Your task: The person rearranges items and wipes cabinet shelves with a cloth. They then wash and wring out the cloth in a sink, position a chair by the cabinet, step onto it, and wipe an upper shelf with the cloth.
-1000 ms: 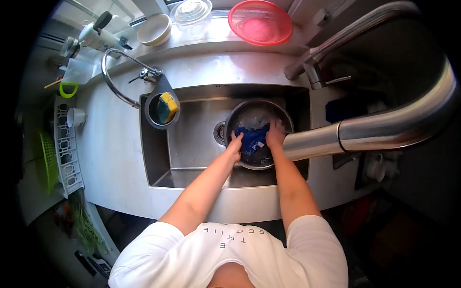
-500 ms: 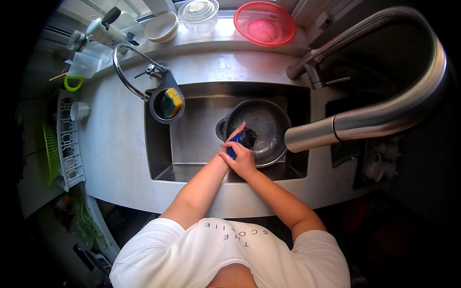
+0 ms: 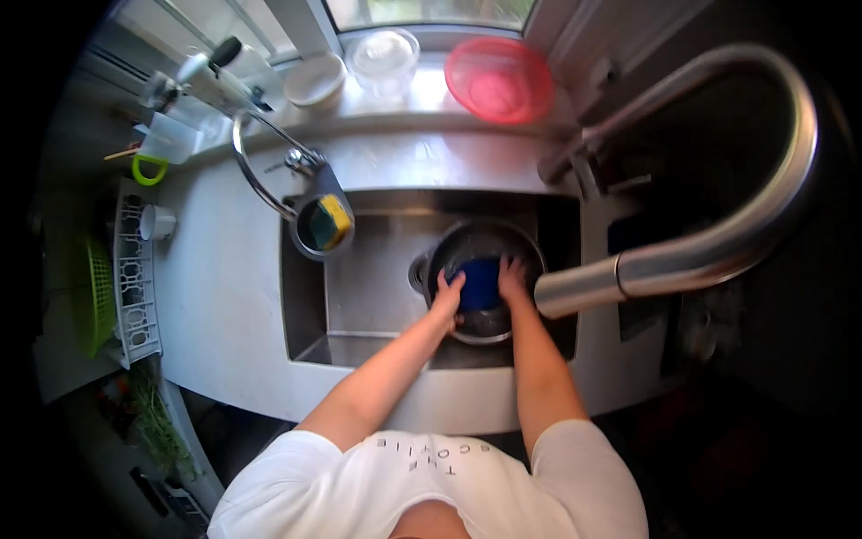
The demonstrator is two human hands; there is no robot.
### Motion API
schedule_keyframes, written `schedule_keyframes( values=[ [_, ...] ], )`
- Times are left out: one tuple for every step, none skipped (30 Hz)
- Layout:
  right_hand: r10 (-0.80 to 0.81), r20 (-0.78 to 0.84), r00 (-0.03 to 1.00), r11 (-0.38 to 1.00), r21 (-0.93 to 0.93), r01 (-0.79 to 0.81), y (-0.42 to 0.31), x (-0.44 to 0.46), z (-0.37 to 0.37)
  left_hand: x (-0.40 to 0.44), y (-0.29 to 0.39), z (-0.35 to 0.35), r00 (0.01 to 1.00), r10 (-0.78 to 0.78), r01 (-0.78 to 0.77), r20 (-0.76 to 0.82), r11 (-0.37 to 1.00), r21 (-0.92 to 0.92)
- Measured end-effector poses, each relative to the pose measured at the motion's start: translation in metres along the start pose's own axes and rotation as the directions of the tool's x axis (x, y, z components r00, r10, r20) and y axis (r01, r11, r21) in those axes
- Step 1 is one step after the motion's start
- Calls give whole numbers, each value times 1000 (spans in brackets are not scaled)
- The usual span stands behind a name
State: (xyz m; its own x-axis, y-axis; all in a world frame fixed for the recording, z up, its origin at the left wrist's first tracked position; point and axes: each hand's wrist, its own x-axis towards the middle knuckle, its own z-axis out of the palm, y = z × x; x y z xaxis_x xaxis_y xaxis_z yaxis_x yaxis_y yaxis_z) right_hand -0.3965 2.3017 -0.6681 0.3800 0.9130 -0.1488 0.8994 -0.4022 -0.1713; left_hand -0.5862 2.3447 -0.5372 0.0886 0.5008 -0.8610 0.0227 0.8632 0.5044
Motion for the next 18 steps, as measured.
schedule_keyframes(
  values=[
    [196,126,972,972,104,-210,-39,-14,-37,6,-5,-6,999,37,-36,-2,979,198],
    [12,258,966,1000,-3,-11,-64,-25,-71,11,-7,-14,992,8,-37,123,971,236],
    [-180,463,868,984,85,159,-74,-24,-92,10,-11,-14,992,16,-49,127,964,263],
    [-329,606,725,935,99,341,-76,-20,-110,-28,18,-17,987,-26,-7,161,980,201],
    [-350,497,794,935,141,325,-68,-23,-116,-25,15,-21,983,-16,-24,184,977,210],
    [-299,353,887,954,76,291,-54,-23,-111,-11,-1,-22,981,28,-68,194,977,200],
    [-241,196,951,970,26,241,-48,-20,-103,-11,-1,-27,973,69,-119,219,967,223],
    [11,175,984,994,-112,9,-57,-17,-101,-13,-1,-29,967,125,-174,222,960,218],
    [102,129,986,969,-239,-69,-54,-14,-71,-13,0,-34,950,196,-256,244,935,245],
    [114,238,965,953,-300,-39,-75,-21,-97,-9,1,-36,927,258,-331,272,904,270],
    [79,218,973,995,-76,-64,-91,-28,-116,-6,1,-37,918,278,-354,283,896,269],
    [50,195,980,985,154,-81,-103,-37,-131,-5,0,-40,878,379,-470,293,801,370],
    [59,177,982,984,157,-87,-113,-44,-151,-8,4,-42,824,472,-567,314,682,462],
    [36,245,969,828,535,-166,-119,-50,-174,-10,9,-44,814,481,-581,327,674,456],
    [-21,293,956,532,813,-237,-123,-58,-193,-13,14,-47,742,531,-671,410,577,466],
    [-33,289,957,323,909,-264,-131,-69,-211,-16,16,-48,665,564,-746,489,478,464],
    [17,344,939,65,937,-344,-135,-81,-232,-17,19,-48,526,678,-843,513,338,418],
    [47,411,911,-199,897,-395,-139,-91,-255,-16,21,-45,373,766,-909,523,189,372]
  ],
)
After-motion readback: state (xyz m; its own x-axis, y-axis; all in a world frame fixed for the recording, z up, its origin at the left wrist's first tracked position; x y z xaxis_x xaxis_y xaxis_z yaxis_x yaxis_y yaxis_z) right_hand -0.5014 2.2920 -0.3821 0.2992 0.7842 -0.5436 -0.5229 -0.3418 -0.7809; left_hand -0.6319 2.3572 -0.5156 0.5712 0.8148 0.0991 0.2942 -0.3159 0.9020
